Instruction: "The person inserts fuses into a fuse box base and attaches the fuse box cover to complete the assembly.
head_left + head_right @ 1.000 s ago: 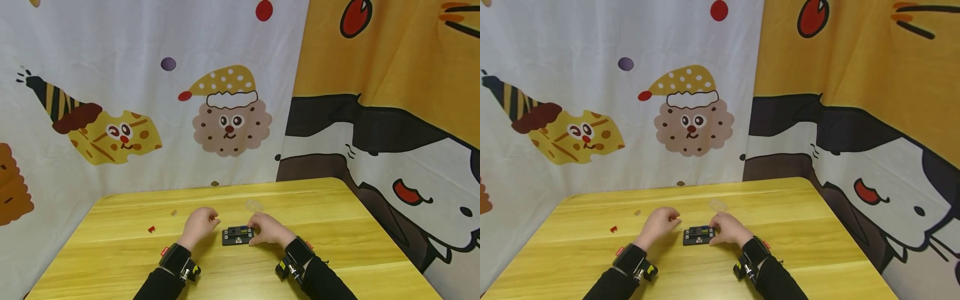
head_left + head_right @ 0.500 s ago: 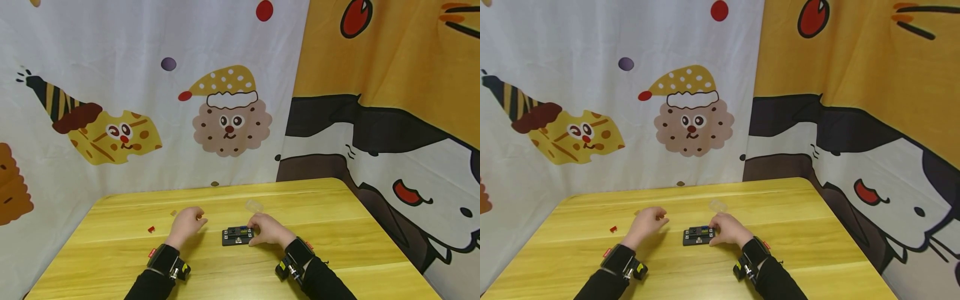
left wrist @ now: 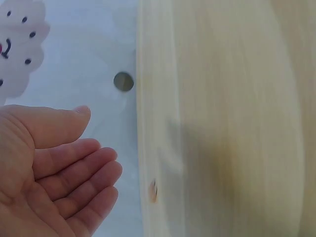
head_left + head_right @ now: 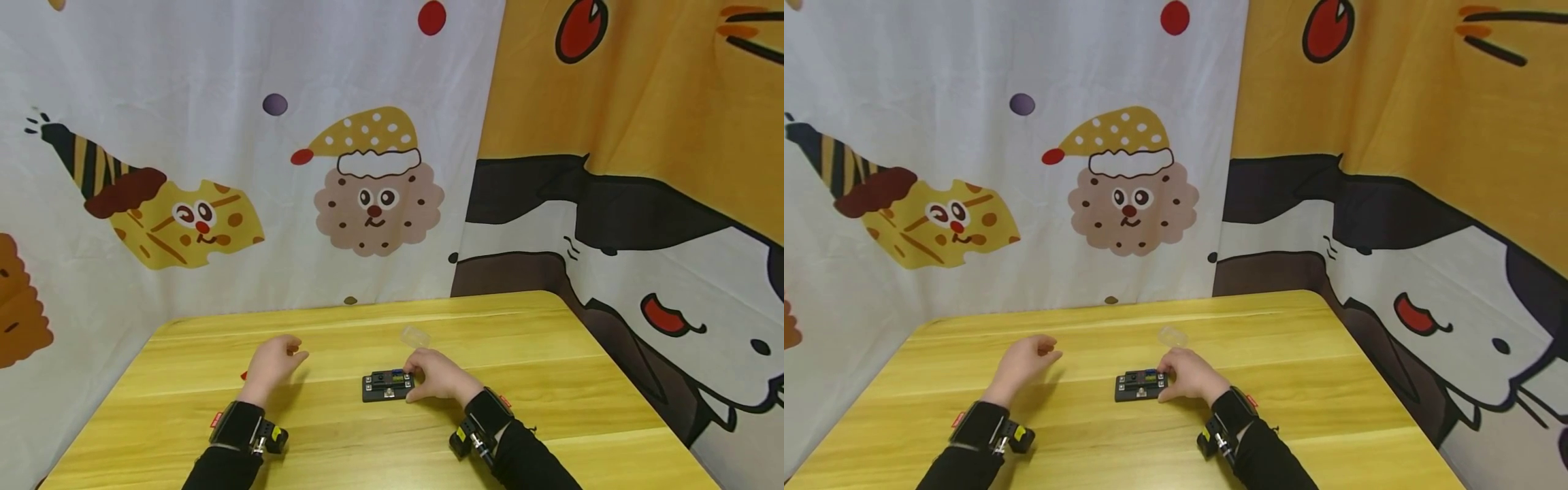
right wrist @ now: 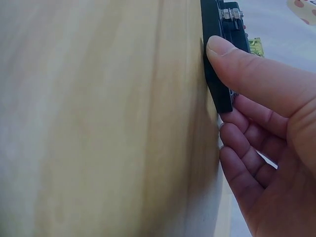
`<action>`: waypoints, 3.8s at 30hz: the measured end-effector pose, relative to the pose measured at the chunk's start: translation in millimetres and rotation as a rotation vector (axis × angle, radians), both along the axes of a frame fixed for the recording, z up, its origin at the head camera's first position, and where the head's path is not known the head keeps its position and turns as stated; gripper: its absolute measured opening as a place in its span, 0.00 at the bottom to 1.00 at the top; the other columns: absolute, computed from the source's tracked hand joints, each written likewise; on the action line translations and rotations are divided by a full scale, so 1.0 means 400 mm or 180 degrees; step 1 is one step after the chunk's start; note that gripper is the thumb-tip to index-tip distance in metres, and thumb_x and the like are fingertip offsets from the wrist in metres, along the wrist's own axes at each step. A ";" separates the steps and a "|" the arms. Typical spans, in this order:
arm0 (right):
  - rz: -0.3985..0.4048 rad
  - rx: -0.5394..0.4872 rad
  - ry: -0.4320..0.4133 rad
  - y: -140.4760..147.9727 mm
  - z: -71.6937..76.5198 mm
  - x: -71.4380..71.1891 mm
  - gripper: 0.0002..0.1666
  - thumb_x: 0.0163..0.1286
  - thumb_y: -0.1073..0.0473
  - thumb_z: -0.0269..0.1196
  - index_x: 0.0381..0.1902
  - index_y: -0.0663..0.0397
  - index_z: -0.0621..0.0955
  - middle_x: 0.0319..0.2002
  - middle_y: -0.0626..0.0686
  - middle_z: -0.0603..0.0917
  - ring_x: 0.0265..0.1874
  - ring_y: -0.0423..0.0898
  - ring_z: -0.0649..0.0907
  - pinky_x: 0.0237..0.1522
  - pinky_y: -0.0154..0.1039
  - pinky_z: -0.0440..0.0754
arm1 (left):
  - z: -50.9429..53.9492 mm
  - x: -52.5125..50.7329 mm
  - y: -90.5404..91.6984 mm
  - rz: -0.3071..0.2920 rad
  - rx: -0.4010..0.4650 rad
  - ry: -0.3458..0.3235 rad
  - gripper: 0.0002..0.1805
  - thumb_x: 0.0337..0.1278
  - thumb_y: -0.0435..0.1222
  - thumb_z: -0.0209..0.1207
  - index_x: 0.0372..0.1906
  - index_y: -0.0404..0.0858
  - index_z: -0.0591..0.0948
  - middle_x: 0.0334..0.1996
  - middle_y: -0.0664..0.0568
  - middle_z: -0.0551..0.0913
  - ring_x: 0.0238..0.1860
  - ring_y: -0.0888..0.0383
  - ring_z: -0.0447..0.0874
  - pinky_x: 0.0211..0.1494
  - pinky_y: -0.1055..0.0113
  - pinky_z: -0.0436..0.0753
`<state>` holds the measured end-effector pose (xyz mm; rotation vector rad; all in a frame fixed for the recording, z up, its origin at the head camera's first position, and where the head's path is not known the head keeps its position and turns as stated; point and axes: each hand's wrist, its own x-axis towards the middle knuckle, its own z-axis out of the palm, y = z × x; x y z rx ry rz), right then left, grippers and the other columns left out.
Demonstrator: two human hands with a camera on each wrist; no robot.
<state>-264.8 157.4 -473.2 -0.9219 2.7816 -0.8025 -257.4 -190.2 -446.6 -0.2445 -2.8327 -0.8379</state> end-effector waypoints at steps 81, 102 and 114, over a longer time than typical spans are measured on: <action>-0.0016 -0.0058 -0.0027 0.002 -0.001 0.001 0.25 0.49 0.54 0.80 0.44 0.53 0.83 0.42 0.45 0.79 0.43 0.45 0.79 0.51 0.44 0.77 | -0.022 0.006 -0.237 0.0543 -0.0349 -0.0634 0.09 0.51 0.34 0.68 0.26 0.34 0.80 0.25 0.48 0.80 0.27 0.50 0.76 0.34 0.54 0.75; -0.0020 -0.0063 -0.0064 0.001 0.005 0.006 0.26 0.49 0.54 0.80 0.44 0.54 0.83 0.43 0.46 0.79 0.44 0.47 0.80 0.52 0.44 0.77 | -0.010 0.001 -0.226 0.0374 -0.0564 -0.0740 0.08 0.53 0.33 0.66 0.24 0.36 0.79 0.24 0.51 0.78 0.25 0.54 0.73 0.33 0.57 0.75; -0.0005 -0.0025 0.0007 0.004 0.002 0.006 0.26 0.49 0.53 0.80 0.44 0.53 0.83 0.43 0.45 0.79 0.43 0.44 0.79 0.51 0.43 0.77 | -0.015 -0.003 -0.227 0.0412 -0.0581 -0.0834 0.06 0.53 0.33 0.65 0.26 0.35 0.82 0.26 0.50 0.80 0.26 0.54 0.73 0.32 0.59 0.74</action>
